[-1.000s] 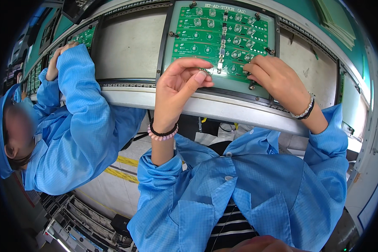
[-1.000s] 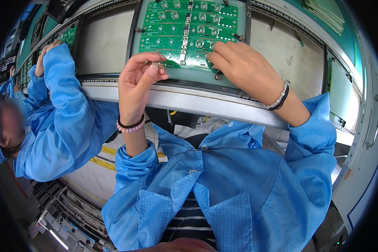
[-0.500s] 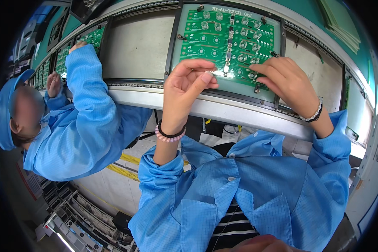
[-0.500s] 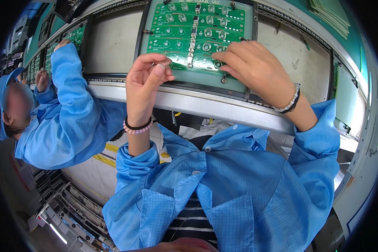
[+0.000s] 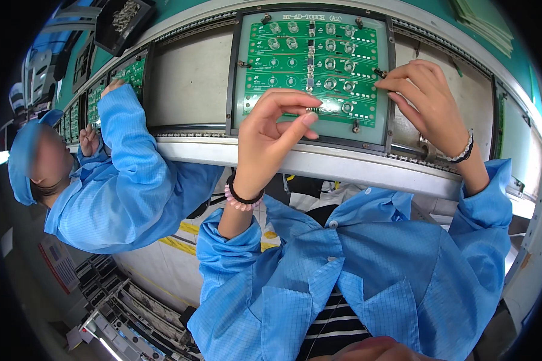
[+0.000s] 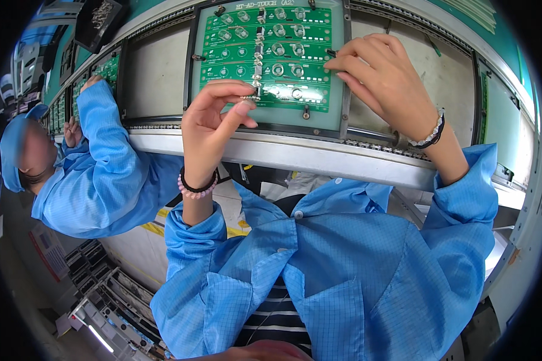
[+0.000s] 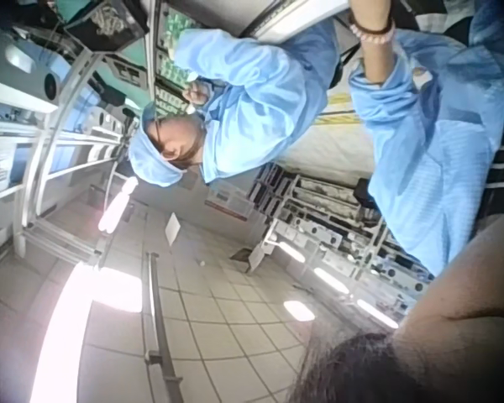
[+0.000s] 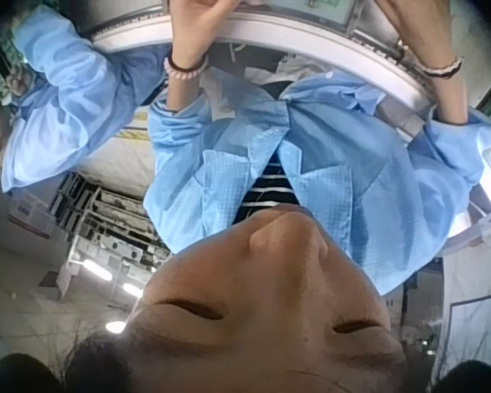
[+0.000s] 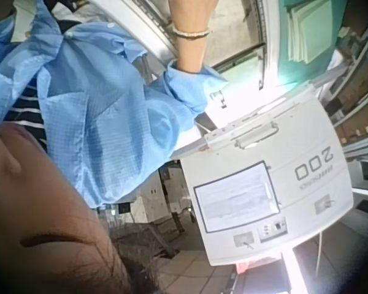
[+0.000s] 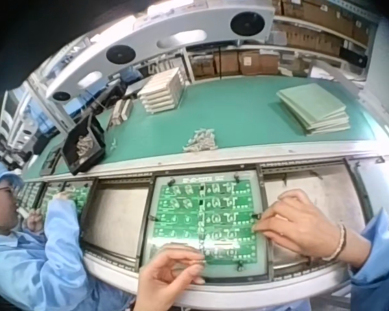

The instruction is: The person separates small metal springs by hand and inserts them into slots on a circuit board along an assembly line.

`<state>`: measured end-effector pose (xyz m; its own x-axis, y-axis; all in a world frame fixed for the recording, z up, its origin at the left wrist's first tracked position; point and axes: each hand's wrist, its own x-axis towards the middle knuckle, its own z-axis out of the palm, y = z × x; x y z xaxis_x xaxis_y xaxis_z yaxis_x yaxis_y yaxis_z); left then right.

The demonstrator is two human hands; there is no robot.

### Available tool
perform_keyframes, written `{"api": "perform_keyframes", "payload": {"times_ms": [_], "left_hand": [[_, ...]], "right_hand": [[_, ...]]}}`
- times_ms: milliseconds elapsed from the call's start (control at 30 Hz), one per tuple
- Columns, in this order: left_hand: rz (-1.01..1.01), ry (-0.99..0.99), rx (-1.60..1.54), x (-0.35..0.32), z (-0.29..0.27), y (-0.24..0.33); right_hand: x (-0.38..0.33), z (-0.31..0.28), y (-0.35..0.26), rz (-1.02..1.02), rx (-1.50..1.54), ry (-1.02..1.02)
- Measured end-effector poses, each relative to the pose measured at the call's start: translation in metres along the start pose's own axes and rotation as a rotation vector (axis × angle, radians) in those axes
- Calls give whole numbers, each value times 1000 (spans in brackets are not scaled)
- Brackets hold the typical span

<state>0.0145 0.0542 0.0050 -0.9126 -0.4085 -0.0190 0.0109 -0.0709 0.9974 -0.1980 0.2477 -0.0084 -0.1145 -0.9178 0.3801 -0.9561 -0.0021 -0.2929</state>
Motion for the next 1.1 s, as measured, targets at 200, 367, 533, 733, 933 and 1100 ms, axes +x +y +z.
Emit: {"api": "perform_keyframes", "payload": {"times_ms": [200,367,533,733,933,1100], "left_hand": [[14,-88,230,8,2,8],[56,-150,236,10,-1,3],[-47,-149,115,17,1,1],[-87,-131,-42,18,2,3],[-22,-126,261,17,9,10],[421,-176,1059,25,9,11]], "right_hand": [[-6,-1,2,30,44,35],[-11,-2,4,67,73,34],[-13,-1,6,54,33,57],[-13,0,4,73,22,69],[-13,0,6,57,71,72],[-11,2,6,54,75,69]]}}
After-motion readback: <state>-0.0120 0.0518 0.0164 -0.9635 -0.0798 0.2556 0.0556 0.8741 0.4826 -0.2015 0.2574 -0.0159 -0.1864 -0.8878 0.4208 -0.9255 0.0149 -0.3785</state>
